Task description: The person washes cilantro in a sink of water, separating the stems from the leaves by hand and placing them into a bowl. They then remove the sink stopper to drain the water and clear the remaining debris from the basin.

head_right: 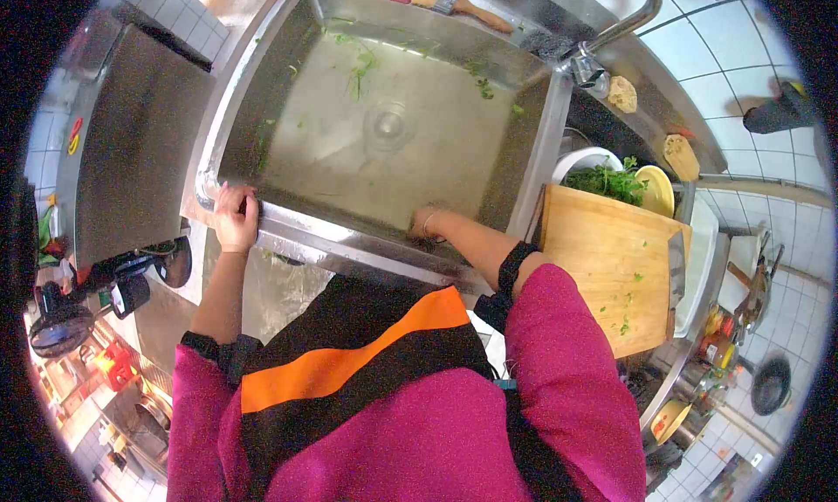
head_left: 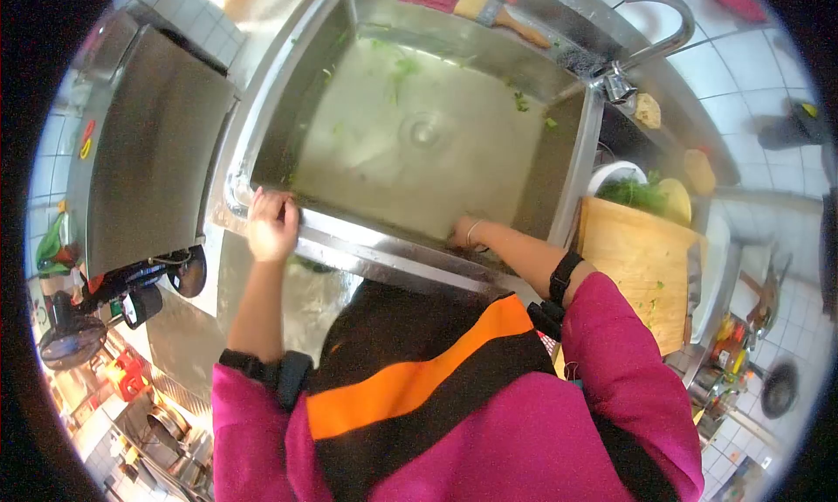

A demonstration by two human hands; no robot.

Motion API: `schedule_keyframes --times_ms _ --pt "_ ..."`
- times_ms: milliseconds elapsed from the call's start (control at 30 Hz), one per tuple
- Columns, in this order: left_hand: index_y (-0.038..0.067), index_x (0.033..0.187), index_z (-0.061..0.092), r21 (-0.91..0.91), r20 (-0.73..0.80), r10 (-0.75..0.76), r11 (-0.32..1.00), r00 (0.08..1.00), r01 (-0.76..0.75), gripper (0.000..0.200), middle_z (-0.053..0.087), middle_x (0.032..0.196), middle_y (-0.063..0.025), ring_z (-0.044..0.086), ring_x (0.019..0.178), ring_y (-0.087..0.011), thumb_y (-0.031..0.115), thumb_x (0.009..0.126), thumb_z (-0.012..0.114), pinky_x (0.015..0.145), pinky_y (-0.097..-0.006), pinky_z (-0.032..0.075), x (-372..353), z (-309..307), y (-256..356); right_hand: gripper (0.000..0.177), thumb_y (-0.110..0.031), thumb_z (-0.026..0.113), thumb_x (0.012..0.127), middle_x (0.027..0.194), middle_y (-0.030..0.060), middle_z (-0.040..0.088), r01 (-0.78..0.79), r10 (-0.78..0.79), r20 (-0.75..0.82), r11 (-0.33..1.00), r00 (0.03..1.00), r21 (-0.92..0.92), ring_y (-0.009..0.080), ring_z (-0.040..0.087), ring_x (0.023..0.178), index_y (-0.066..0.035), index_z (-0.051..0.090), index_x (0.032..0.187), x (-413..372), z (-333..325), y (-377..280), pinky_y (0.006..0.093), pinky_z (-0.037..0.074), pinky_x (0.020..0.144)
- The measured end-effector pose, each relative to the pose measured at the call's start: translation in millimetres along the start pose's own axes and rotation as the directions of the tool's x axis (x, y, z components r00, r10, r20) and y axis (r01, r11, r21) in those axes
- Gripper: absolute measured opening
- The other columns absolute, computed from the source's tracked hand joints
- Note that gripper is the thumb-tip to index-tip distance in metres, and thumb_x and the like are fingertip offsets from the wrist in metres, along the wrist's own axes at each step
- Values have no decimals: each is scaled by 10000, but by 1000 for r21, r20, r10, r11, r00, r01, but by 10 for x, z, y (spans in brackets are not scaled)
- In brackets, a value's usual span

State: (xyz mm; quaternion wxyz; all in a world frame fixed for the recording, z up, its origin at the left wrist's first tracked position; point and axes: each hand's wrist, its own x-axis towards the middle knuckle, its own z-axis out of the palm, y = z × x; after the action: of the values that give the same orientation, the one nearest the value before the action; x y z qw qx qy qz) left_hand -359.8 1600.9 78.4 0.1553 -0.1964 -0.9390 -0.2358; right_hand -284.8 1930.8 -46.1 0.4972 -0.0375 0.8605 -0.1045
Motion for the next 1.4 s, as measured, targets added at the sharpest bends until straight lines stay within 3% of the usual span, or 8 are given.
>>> schedule_keyframes --times_ms 267,467,667,800,867,933,1133,1400 --pt "38 699 553 -4 -5 -15 1000 1000 15 59 571 725 -92 546 702 -242 52 672 502 852 -371 359 -3 12 -18 128 -39 580 642 698 84 599 175 -203 -2 841 979 512 137 579 635 -26 595 768 -451 -564 -21 285 476 526" --pt "35 695 555 -1 5 -23 1000 1000 23 59 568 718 -94 543 704 -243 55 670 505 856 -371 357 12 4 3 254 11 560 675 802 74 570 385 -84 -388 -50 918 922 161 561 728 -7 533 927 -641 -1146 481 264 471 655" --pt "36 701 557 -13 -9 -12 1000 1000 12 64 566 717 -92 541 707 -240 56 672 504 852 -374 358 11 2 13 279 56 525 685 871 61 559 457 -69 -510 -356 857 815 143 550 769 -20 528 954 -789 -1437 487 251 463 673" --pt "39 708 558 6 -2 6 1000 1000 -6 66 562 710 -92 538 701 -242 55 677 501 848 -379 358 -10 2 8 275 28 515 701 905 55 560 448 -25 -474 -290 880 846 147 551 776 2 519 975 -683 -1412 472 258 458 677" --pt "41 715 555 -13 -36 15 1000 999 -15 70 555 688 -94 529 671 -254 54 684 493 838 -397 354 -3 -6 26 303 -111 559 710 939 57 556 82 228 -311 673 922 736 173 543 793 -16 518 995 -489 -1420 566 304 449 703" --pt "44 712 553 -32 -9 22 999 1000 -22 70 548 683 -95 522 667 -260 53 688 488 831 -408 351 -4 -29 23 354 -194 518 727 1017 66 487 -179 435 -414 831 799 527 197 508 858 -24 486 1036 -288 -1411 726 332 419 745" --pt "57 723 524 -97 16 -8 995 1000 9 65 537 697 -88 512 688 -268 22 690 479 830 -425 326 9 -46 37 551 -445 397 777 1254 93 279 449 660 -69 -426 748 786 268 401 1053 -50 391 1161 -115 -1810 852 415 329 871" --pt "61 726 527 -80 58 -51 995 997 56 91 549 712 -80 525 711 -255 9 676 472 854 -437 305 27 -93 100 650 -521 282 803 1301 134 183 593 403 -523 -759 751 267 371 262 1146 23 373 1149 283 -1992 1033 486 253 918"
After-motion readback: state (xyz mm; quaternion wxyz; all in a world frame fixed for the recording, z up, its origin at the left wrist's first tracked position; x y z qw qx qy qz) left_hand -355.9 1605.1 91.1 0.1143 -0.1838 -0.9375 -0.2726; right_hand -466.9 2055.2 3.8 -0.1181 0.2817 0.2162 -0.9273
